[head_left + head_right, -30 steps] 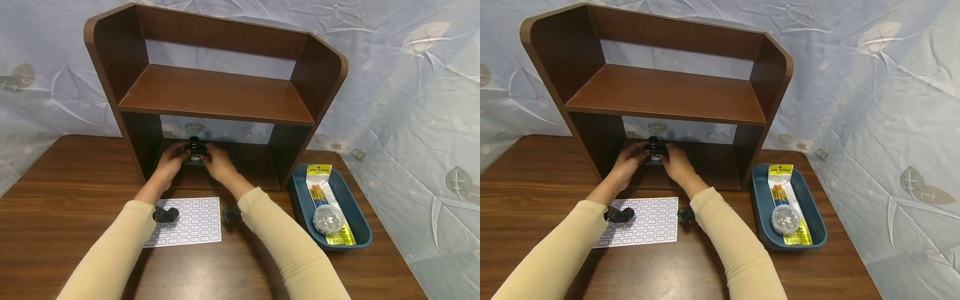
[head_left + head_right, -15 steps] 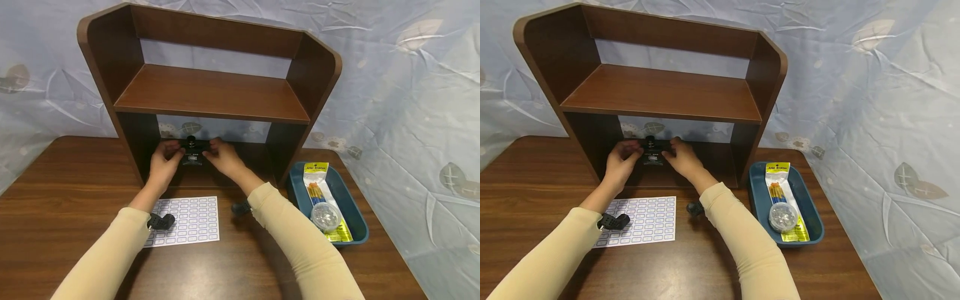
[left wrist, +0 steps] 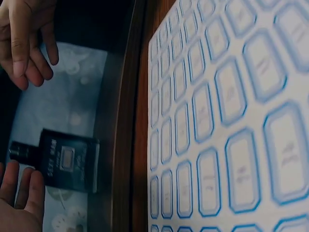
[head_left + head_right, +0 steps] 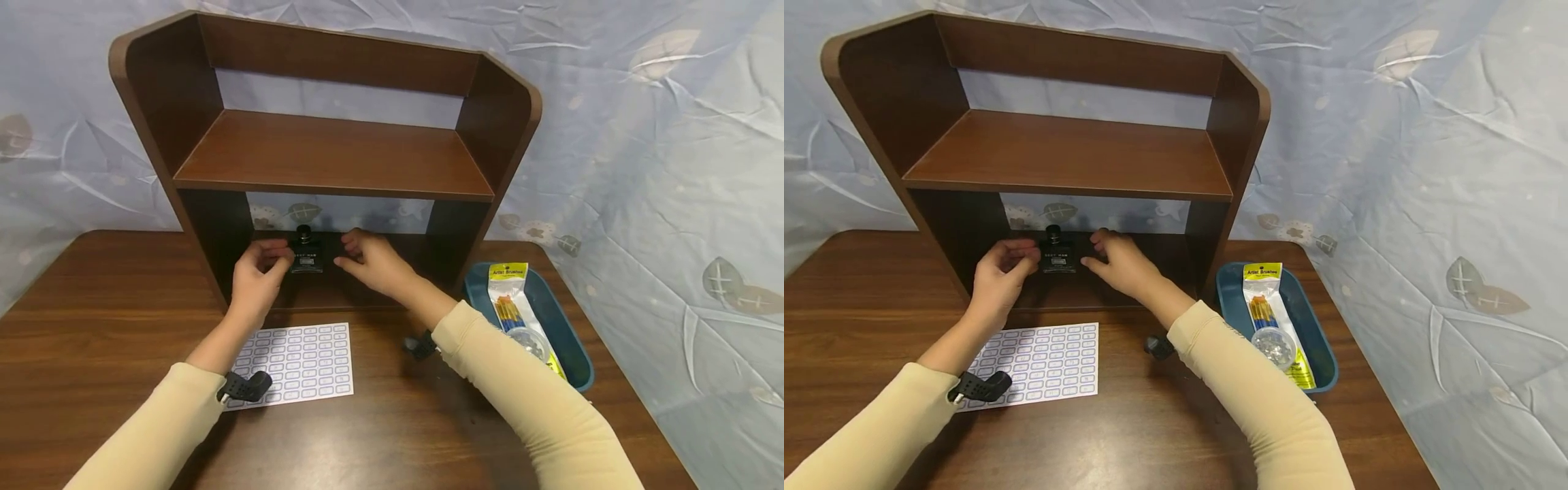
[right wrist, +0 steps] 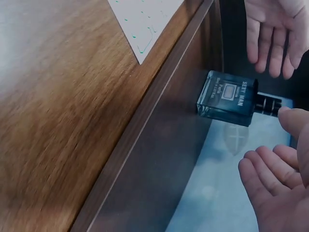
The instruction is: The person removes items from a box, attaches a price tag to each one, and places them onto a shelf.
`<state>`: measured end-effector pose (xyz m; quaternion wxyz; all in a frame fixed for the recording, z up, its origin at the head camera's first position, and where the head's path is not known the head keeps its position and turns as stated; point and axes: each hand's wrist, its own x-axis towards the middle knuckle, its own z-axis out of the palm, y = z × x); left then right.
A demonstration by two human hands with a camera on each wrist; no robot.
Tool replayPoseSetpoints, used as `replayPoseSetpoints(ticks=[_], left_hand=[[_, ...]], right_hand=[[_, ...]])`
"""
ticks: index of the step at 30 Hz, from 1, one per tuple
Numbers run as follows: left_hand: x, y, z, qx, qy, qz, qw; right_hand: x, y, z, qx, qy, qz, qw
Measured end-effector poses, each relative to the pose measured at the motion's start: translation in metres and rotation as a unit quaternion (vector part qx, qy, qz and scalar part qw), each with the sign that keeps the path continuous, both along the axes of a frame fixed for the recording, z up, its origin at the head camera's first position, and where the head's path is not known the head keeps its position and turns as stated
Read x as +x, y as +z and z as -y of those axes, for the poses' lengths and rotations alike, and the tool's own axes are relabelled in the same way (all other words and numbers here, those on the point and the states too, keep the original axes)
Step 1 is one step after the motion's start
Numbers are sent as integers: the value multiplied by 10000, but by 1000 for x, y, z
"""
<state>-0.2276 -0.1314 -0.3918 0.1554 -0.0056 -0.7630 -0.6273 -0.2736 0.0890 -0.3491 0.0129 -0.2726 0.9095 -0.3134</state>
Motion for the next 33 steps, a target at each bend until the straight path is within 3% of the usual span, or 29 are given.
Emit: replayPoseSetpoints(ticks=[9, 18, 25, 33], left_hand=[[14, 1, -14, -620, -750, -274, 9949], [22, -2, -36, -651, -1271, -122, 9897], [27, -4, -53, -519, -1779, 109, 9826], [37, -4, -80, -169, -2409, 385, 9696]], right_hand=[[33, 16, -26, 463, 171, -90, 9987], [65, 25, -65, 589, 355, -280, 9972], [87, 26, -100, 509, 166, -105, 9985], [112, 23, -145, 492, -31, -363, 9981]])
